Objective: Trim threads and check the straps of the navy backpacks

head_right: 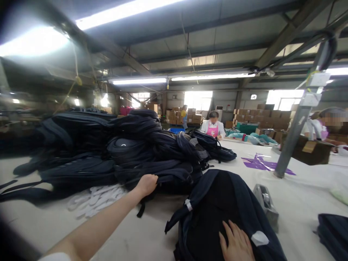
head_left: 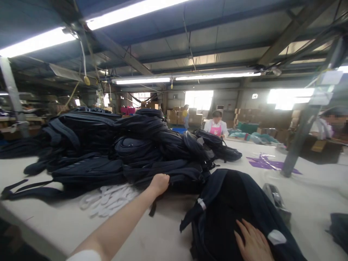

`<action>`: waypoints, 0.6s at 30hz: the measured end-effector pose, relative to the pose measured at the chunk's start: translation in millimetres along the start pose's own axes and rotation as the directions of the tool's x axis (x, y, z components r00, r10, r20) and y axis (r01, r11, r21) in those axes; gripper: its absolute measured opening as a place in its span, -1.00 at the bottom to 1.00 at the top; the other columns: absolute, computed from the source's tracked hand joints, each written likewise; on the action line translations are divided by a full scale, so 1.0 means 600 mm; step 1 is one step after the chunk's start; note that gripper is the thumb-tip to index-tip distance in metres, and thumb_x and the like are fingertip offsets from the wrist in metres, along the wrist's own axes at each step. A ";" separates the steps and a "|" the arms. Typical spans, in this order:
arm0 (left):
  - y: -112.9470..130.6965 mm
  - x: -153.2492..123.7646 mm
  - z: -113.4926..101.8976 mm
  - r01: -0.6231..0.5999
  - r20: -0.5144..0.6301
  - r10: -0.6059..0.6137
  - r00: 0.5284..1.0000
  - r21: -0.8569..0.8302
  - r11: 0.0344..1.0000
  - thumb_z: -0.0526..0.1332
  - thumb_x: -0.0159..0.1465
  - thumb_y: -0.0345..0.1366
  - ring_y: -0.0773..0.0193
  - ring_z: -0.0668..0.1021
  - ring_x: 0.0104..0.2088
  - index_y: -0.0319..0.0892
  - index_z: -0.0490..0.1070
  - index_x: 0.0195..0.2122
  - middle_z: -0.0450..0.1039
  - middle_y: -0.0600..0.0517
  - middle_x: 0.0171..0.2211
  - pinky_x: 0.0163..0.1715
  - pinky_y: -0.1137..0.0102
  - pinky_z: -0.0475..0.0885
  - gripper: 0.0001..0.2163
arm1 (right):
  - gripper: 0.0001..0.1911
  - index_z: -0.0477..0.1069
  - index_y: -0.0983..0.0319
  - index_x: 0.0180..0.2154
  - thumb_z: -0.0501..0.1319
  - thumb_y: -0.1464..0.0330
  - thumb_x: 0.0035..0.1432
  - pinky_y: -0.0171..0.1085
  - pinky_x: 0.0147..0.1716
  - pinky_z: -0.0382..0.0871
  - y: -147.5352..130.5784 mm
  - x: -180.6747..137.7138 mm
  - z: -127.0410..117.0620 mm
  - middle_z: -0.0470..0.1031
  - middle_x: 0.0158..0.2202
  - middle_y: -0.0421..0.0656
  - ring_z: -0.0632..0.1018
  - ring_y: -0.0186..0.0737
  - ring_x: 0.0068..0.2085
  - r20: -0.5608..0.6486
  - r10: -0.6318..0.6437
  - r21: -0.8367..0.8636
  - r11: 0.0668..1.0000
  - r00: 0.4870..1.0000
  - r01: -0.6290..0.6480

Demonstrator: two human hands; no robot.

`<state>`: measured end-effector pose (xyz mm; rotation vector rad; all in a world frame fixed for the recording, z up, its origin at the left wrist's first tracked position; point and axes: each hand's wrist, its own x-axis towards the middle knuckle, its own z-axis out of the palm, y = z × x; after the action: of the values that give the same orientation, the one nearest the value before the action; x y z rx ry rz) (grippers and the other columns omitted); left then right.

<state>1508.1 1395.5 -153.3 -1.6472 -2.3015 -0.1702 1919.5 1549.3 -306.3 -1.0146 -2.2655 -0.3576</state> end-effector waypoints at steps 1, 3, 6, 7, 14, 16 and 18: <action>0.000 -0.002 -0.023 0.006 -0.034 -0.006 0.999 0.001 1.000 0.09 0.24 -0.38 -0.04 0.58 -0.20 -0.32 0.48 -0.24 0.54 -0.22 -0.26 -0.21 0.17 0.46 -0.80 | -0.49 0.44 0.23 0.04 0.01 0.11 0.19 0.08 0.15 0.21 -0.005 0.000 -0.008 0.43 0.10 0.03 0.44 0.09 0.10 0.020 0.014 -0.007 1.000 1.000 -0.014; -0.003 -0.010 -0.072 0.028 -0.097 -0.028 0.995 0.005 1.000 0.06 0.27 -0.33 -0.04 0.57 -0.18 -0.29 0.47 -0.23 0.54 -0.20 -0.24 -0.20 0.18 0.45 -0.78 | -0.45 0.41 0.26 0.08 0.00 0.09 0.21 0.08 0.19 0.16 -0.014 0.002 -0.021 0.40 0.13 0.04 0.41 0.07 0.13 0.060 0.048 -0.022 0.999 0.997 -0.047; -0.009 -0.026 -0.150 0.089 -0.244 -0.089 0.966 -0.012 0.996 0.03 0.30 -0.30 0.02 0.54 -0.13 -0.21 0.47 -0.22 0.54 -0.13 -0.20 -0.17 0.23 0.42 -0.77 | -0.45 0.38 0.25 0.10 -0.02 0.10 0.22 0.06 0.21 0.12 -0.024 0.004 -0.034 0.37 0.15 0.03 0.40 0.04 0.15 0.103 0.086 -0.027 0.996 0.991 -0.083; -0.011 -0.032 -0.175 0.112 -0.312 -0.115 0.943 -0.029 0.993 0.02 0.31 -0.29 0.04 0.54 -0.14 -0.18 0.48 -0.22 0.54 -0.09 -0.20 -0.18 0.25 0.40 -0.76 | -0.45 0.38 0.25 0.10 -0.03 0.10 0.23 0.06 0.21 0.11 -0.026 0.005 -0.037 0.37 0.15 0.03 0.39 0.04 0.15 0.111 0.089 -0.023 0.996 0.990 -0.087; -0.015 -0.052 -0.280 0.206 -0.556 -0.279 0.783 -0.190 0.960 0.02 0.32 -0.20 0.11 0.56 -0.28 -0.12 0.52 -0.37 0.56 -0.05 -0.33 -0.34 0.33 0.31 -0.70 | -0.44 0.36 0.28 0.11 -0.07 0.11 0.24 0.06 0.24 0.06 -0.031 0.002 -0.042 0.36 0.17 0.05 0.36 0.04 0.18 0.093 0.076 -0.020 0.997 0.993 -0.075; -0.008 -0.053 -0.288 0.215 -0.579 -0.314 0.753 -0.234 0.948 0.02 0.32 -0.17 0.12 0.55 -0.32 -0.14 0.50 -0.41 0.55 -0.06 -0.37 -0.38 0.34 0.28 -0.69 | -0.43 0.36 0.29 0.11 -0.07 0.11 0.24 0.05 0.24 0.05 -0.030 0.001 -0.043 0.36 0.17 0.05 0.36 0.04 0.18 0.101 0.077 -0.021 0.997 0.992 -0.075; 0.004 -0.055 -0.297 0.170 -0.630 -0.310 0.712 -0.274 0.947 0.03 0.31 -0.20 0.14 0.53 -0.36 -0.16 0.48 -0.44 0.53 -0.07 -0.41 -0.40 0.34 0.27 -0.70 | -0.43 0.37 0.29 0.11 -0.06 0.11 0.24 0.04 0.25 0.05 -0.029 0.001 -0.045 0.36 0.17 0.05 0.36 0.03 0.18 0.120 0.088 -0.019 0.996 0.989 -0.087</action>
<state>1551.4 1318.3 5.0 -1.0750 -1.9387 -0.9221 1917.6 1525.2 -285.1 -1.1667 -2.3189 -0.2815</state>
